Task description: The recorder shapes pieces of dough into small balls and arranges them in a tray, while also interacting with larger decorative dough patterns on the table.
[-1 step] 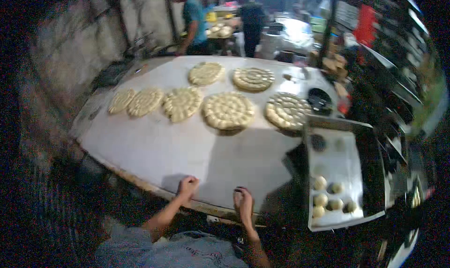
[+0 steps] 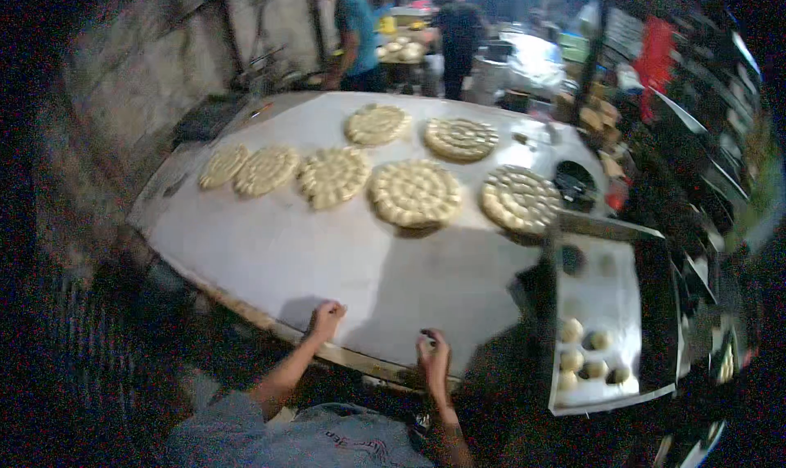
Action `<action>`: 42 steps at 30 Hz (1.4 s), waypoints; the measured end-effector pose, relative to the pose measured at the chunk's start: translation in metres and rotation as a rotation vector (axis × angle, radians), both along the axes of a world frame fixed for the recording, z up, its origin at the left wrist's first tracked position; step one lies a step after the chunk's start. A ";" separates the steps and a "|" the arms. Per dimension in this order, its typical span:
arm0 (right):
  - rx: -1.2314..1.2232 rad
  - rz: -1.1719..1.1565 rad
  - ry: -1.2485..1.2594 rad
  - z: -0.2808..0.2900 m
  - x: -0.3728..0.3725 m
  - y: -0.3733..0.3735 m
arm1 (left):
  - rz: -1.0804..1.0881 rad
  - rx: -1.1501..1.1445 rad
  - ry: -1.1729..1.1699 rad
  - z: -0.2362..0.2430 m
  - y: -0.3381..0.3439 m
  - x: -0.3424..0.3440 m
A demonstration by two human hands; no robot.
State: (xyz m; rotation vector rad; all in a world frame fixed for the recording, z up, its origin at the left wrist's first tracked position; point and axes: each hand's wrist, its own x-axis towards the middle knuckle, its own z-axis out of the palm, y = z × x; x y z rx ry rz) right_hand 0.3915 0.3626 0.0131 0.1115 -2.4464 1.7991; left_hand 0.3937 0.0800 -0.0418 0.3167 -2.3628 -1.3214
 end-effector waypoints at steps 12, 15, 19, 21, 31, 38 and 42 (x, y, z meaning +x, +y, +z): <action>0.582 -0.353 0.182 -0.040 -0.091 -0.139 | 0.345 -0.492 0.041 -0.025 -0.241 -0.231; 0.701 -0.469 0.155 -0.031 -0.095 -0.151 | 0.357 -0.397 -0.021 -0.009 -0.180 -0.289; 0.722 -0.275 0.224 -0.054 -0.125 -0.237 | 0.587 0.290 0.115 -0.023 -0.203 -0.301; 0.723 -0.131 0.153 -0.033 -0.156 -0.304 | 0.610 0.700 0.038 -0.021 -0.204 -0.278; 0.779 0.423 0.219 -0.020 -0.160 -0.433 | 0.009 1.053 0.032 0.081 -0.199 -0.039; 0.250 0.843 0.142 -0.031 -0.120 -0.295 | -0.172 1.403 -0.127 0.022 -0.185 -0.035; -0.113 0.767 -0.133 -0.047 -0.042 -0.198 | -0.313 1.116 -0.542 0.044 -0.091 -0.009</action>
